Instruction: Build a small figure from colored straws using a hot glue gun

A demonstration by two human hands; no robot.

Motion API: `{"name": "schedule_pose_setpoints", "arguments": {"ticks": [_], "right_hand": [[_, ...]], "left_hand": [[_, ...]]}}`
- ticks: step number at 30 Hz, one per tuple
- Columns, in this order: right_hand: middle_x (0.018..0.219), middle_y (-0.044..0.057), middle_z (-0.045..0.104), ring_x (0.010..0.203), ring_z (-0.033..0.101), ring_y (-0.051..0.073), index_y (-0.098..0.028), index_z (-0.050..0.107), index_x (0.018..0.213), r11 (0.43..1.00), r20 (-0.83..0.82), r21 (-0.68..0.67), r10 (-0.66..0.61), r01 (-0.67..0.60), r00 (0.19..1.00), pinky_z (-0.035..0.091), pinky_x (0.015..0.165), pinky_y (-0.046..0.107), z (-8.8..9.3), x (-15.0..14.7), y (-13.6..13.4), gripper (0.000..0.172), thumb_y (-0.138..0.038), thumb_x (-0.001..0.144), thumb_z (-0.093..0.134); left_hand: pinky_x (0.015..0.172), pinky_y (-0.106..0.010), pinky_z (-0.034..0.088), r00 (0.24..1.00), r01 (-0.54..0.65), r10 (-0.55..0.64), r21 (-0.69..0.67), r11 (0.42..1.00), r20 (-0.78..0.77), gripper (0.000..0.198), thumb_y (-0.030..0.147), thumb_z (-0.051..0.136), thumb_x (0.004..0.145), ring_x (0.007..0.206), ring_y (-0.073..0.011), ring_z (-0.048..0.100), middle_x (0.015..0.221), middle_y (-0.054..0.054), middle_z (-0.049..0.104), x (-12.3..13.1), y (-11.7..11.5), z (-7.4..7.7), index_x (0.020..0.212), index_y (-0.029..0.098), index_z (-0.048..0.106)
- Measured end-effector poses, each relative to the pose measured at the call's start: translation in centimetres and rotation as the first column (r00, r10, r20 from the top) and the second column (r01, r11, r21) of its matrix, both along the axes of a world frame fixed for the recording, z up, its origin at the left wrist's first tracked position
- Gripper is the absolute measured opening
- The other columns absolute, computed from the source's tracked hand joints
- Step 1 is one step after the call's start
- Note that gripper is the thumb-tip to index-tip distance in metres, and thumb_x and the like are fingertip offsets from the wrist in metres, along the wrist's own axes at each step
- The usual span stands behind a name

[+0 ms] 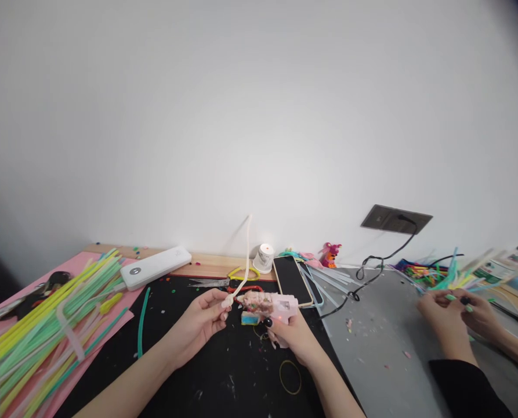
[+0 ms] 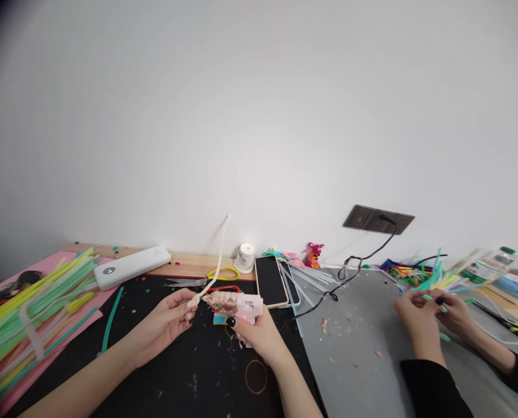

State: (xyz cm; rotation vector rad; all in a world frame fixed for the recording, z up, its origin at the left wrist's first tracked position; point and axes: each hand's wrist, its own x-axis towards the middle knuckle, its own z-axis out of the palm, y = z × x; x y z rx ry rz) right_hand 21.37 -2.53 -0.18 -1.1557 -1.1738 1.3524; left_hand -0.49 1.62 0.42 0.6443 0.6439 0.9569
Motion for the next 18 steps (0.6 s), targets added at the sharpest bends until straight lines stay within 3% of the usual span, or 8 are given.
{"name": "schedule_pose_setpoints", "arguments": {"ticks": [7, 18], "right_hand": [[0.049, -0.008, 0.052, 0.039, 0.034, 0.006, -0.020, 0.063, 0.097, 1.000, 0.013, 0.004, -0.027, 0.027, 1.000, 0.025, 0.038, 0.017, 0.17, -0.23, -0.21, 0.041, -0.040, 0.065, 0.078], [0.051, -0.009, 0.050, 0.040, 0.037, 0.007, -0.019, 0.057, 0.100, 0.999, 0.042, -0.038, -0.012, 0.014, 0.999, 0.029, 0.038, 0.018, -0.43, -0.02, 0.34, 0.056, -0.047, 0.058, 0.081]], "left_hand": [[0.052, -0.014, 0.047, 1.000, 0.001, -0.001, -0.008, 1.000, -0.008, 0.029, 0.022, 0.090, 0.055, 0.052, -0.0042, 0.052, 0.060, 0.004, 0.061, 0.11, -0.10, 0.18, 0.073, 0.016, 0.069], [0.052, -0.015, 0.046, 1.000, 0.003, -0.003, -0.011, 1.000, -0.011, 0.030, 0.023, 0.091, 0.054, 0.052, -0.0042, 0.053, 0.060, 0.004, 0.062, 0.14, -0.02, 0.11, 0.074, 0.015, 0.069]]}}
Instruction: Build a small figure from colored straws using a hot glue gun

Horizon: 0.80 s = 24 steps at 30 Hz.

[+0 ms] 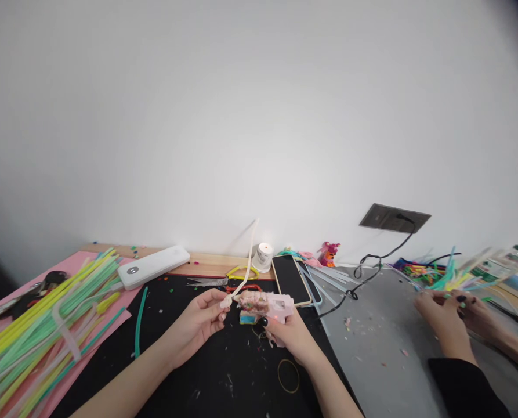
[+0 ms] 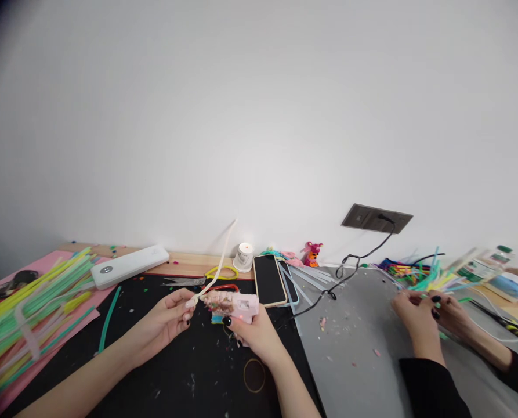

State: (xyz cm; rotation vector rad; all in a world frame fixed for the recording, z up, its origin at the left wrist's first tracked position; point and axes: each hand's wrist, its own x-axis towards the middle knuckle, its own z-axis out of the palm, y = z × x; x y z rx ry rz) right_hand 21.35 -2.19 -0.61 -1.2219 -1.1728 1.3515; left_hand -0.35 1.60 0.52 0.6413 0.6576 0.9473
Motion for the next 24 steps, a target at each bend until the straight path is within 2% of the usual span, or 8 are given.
{"name": "schedule_pose_setpoints", "arguments": {"ticks": [14, 24], "right_hand": [[0.053, -0.008, 0.050, 0.042, 0.038, 0.007, -0.018, 0.058, 0.101, 0.999, 0.009, 0.017, 0.028, -0.028, 1.000, 0.030, 0.039, 0.018, -0.15, 0.09, 0.07, 0.055, -0.049, 0.061, 0.079], [0.054, -0.008, 0.050, 0.042, 0.036, 0.006, -0.018, 0.056, 0.101, 0.999, 0.021, 0.012, 0.036, -0.037, 0.999, 0.029, 0.038, 0.018, 0.32, 0.00, -0.17, 0.054, -0.048, 0.062, 0.079]], "left_hand": [[0.060, -0.018, 0.050, 1.000, -0.007, 0.007, 0.016, 1.000, 0.010, 0.028, 0.022, 0.090, 0.055, 0.060, -0.0068, 0.055, 0.064, 0.002, 0.063, -0.05, 0.04, -0.31, 0.075, 0.016, 0.071], [0.058, -0.018, 0.048, 0.999, -0.033, 0.032, -0.020, 0.999, -0.003, 0.030, 0.024, 0.091, 0.054, 0.061, -0.0074, 0.054, 0.064, 0.003, 0.061, -0.11, 0.13, -0.35, 0.074, 0.017, 0.070]]}}
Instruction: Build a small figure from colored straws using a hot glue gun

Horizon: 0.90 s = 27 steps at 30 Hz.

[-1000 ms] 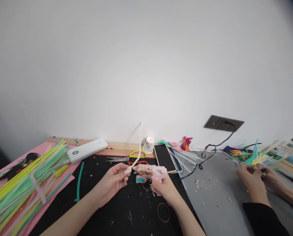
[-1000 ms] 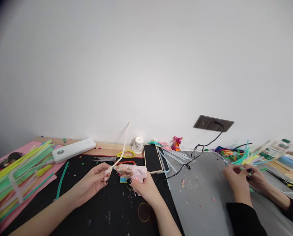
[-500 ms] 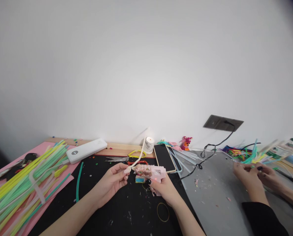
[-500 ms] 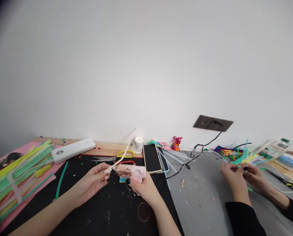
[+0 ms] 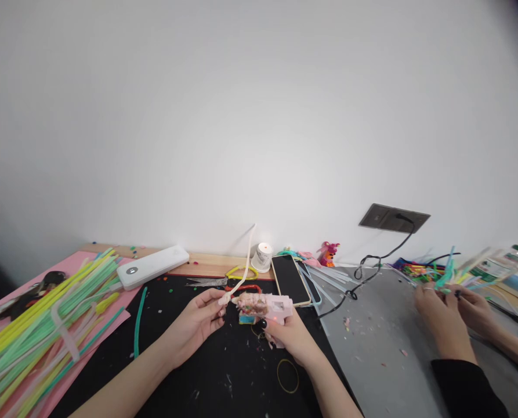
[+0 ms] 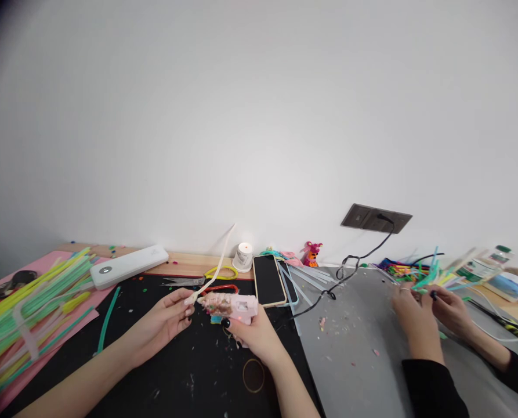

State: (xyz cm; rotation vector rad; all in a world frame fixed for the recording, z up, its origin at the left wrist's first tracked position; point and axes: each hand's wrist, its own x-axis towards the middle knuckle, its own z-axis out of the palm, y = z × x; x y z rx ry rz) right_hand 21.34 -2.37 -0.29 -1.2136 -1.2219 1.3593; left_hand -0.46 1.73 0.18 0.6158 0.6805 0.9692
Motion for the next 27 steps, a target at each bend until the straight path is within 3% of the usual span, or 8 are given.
{"name": "schedule_pose_setpoints", "arguments": {"ticks": [11, 20, 27], "right_hand": [[0.055, -0.007, 0.049, 0.043, 0.035, 0.005, -0.016, 0.063, 0.093, 0.998, 0.044, 0.017, 0.058, -0.059, 0.997, 0.027, 0.038, 0.017, 0.39, -0.22, -0.19, 0.039, -0.041, 0.065, 0.075], [0.054, -0.008, 0.049, 0.042, 0.036, 0.006, -0.018, 0.058, 0.099, 1.000, 0.023, 0.009, 0.012, -0.012, 1.000, 0.028, 0.039, 0.017, 0.27, -0.04, -0.08, 0.052, -0.048, 0.062, 0.078], [0.052, -0.008, 0.048, 0.042, 0.035, 0.006, -0.018, 0.058, 0.098, 1.000, 0.020, 0.004, -0.022, 0.022, 1.000, 0.027, 0.039, 0.018, 0.10, -0.06, -0.02, 0.051, -0.049, 0.062, 0.078]], "left_hand": [[0.057, -0.018, 0.047, 1.000, 0.006, -0.006, -0.008, 1.000, -0.006, 0.028, 0.024, 0.090, 0.056, 0.059, -0.0067, 0.052, 0.064, 0.004, 0.059, 0.03, 0.05, -0.03, 0.074, 0.018, 0.070], [0.055, -0.018, 0.047, 1.000, -0.003, 0.003, -0.027, 1.000, 0.003, 0.029, 0.022, 0.090, 0.054, 0.059, -0.0077, 0.053, 0.064, 0.003, 0.060, -0.07, 0.06, -0.19, 0.075, 0.017, 0.070], [0.054, -0.018, 0.047, 1.000, 0.029, -0.029, -0.032, 0.999, 0.008, 0.027, 0.019, 0.090, 0.055, 0.056, -0.0061, 0.052, 0.062, 0.004, 0.059, -0.05, -0.20, 0.18, 0.074, 0.016, 0.071]]}}
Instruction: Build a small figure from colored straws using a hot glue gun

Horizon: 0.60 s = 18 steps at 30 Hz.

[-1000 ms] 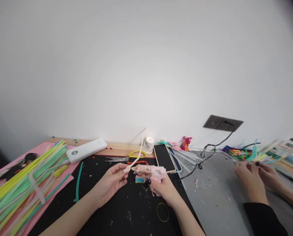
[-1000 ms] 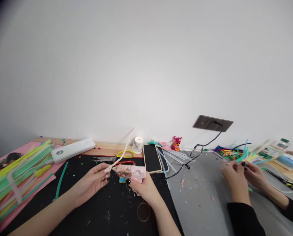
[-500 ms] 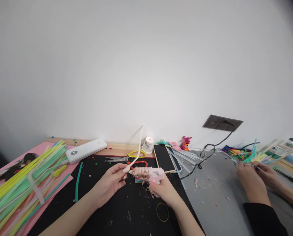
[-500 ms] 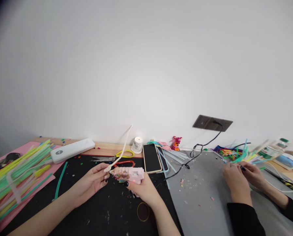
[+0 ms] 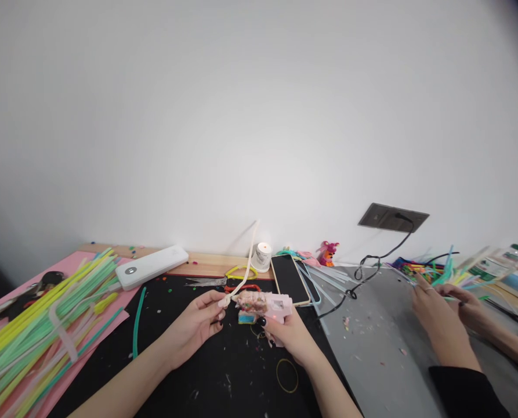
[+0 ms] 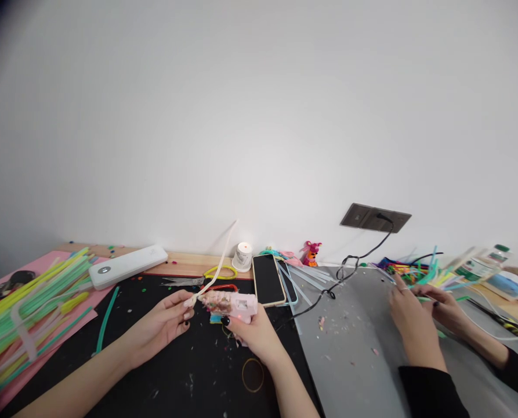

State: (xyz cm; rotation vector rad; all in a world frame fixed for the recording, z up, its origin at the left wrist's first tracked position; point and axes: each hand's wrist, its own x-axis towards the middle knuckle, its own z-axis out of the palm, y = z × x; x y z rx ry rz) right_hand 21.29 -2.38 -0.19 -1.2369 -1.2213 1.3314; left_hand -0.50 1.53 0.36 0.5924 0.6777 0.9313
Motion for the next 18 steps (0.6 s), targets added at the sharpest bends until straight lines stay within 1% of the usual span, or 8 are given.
{"name": "schedule_pose_setpoints", "arguments": {"ticks": [3, 10, 15, 18], "right_hand": [[0.052, -0.009, 0.048, 0.041, 0.035, 0.007, -0.019, 0.057, 0.098, 1.000, 0.007, -0.020, -0.003, 0.003, 1.000, 0.027, 0.038, 0.019, -0.06, 0.00, 0.05, 0.052, -0.049, 0.060, 0.079], [0.052, -0.008, 0.050, 0.042, 0.036, 0.007, -0.019, 0.056, 0.095, 1.000, 0.005, -0.028, 0.004, -0.004, 1.000, 0.026, 0.039, 0.018, 0.17, -0.06, -0.03, 0.052, -0.050, 0.060, 0.079], [0.050, -0.009, 0.049, 0.042, 0.036, 0.007, -0.019, 0.056, 0.095, 1.000, -0.011, -0.009, 0.018, -0.018, 1.000, 0.027, 0.040, 0.019, 0.13, 0.03, -0.12, 0.052, -0.050, 0.060, 0.079], [0.050, -0.009, 0.049, 0.042, 0.037, 0.007, -0.019, 0.056, 0.094, 1.000, -0.019, -0.004, 0.031, -0.031, 0.999, 0.027, 0.040, 0.019, 0.02, 0.04, -0.12, 0.049, -0.049, 0.062, 0.079]], "left_hand": [[0.053, -0.018, 0.047, 1.000, 0.005, -0.005, -0.017, 1.000, 0.005, 0.027, 0.018, 0.090, 0.055, 0.056, -0.0060, 0.053, 0.064, 0.004, 0.060, 0.02, 0.02, -0.02, 0.074, 0.017, 0.070], [0.053, -0.018, 0.047, 1.000, 0.012, -0.012, -0.027, 1.000, 0.014, 0.033, 0.022, 0.093, 0.048, 0.055, -0.0059, 0.054, 0.064, 0.004, 0.060, 0.02, -0.10, 0.15, 0.071, 0.016, 0.071], [0.052, -0.017, 0.045, 1.000, -0.003, 0.003, -0.008, 1.000, 0.023, 0.031, 0.020, 0.092, 0.050, 0.054, -0.0054, 0.052, 0.062, 0.004, 0.059, 0.01, 0.01, 0.00, 0.072, 0.015, 0.071], [0.052, -0.017, 0.044, 0.999, -0.014, 0.014, -0.001, 1.000, 0.032, 0.028, 0.018, 0.090, 0.054, 0.054, -0.0055, 0.051, 0.062, 0.004, 0.059, -0.03, 0.12, -0.27, 0.074, 0.015, 0.071]]}}
